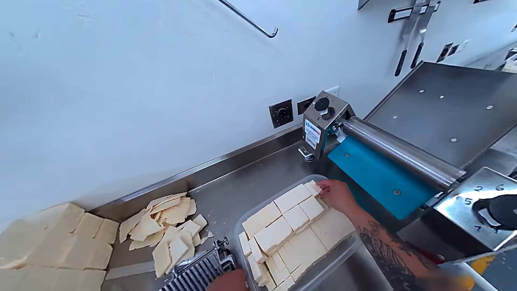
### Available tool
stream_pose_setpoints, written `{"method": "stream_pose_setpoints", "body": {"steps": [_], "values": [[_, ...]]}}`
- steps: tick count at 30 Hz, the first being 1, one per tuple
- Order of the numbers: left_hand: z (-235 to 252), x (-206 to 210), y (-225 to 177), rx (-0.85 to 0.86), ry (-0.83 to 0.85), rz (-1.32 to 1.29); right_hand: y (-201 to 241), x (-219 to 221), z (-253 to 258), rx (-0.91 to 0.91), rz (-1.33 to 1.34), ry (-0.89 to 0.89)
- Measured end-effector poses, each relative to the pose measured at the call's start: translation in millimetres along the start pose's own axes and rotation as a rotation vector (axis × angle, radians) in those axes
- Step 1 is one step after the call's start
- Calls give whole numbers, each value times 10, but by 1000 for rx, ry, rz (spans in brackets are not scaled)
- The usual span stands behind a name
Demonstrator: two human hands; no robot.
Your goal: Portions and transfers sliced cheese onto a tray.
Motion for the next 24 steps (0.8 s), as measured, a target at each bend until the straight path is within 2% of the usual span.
{"method": "stream_pose_setpoints", "body": {"steps": [4, 9, 11, 13, 15, 17, 19, 21, 23, 24], "values": [[7, -58, -6, 23, 96, -21, 141, -35, -34, -86, -214, 5], [140, 47, 101, 61, 61, -125, 366, 104, -610, -338, -254, -135], [167, 26, 102, 81, 96, -107, 509, 274, -1037, -434, -231, -43], [142, -41, 138, 118, 97, -121, 599, 549, -1476, -580, -245, 128], [57, -98, 235, 109, 48, -164, 482, 831, -1791, -793, -314, 105], [-55, -148, 339, 82, 3, -218, 237, 968, -1857, -985, -403, -117], [-190, -191, 407, 91, -36, -341, 95, 989, -1809, -1105, -430, -250], [-339, -201, 434, 151, -183, -587, 72, 956, -1782, -1127, -430, -254], [-476, -148, 354, 352, -393, -898, 110, 876, -1763, -1056, -391, -187], [-555, -110, 244, 494, -438, -1031, 151, 810, -1761, -994, -320, -148]]}}
Point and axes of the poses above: each hand's wrist, its own z-axis towards the middle knuckle, its own x-axis out of the palm, y = z × x, the point moved 4 cm from there along z, towards the middle knuckle, and after that the axes turned 12 degrees about -x, right-handed, at the moved point
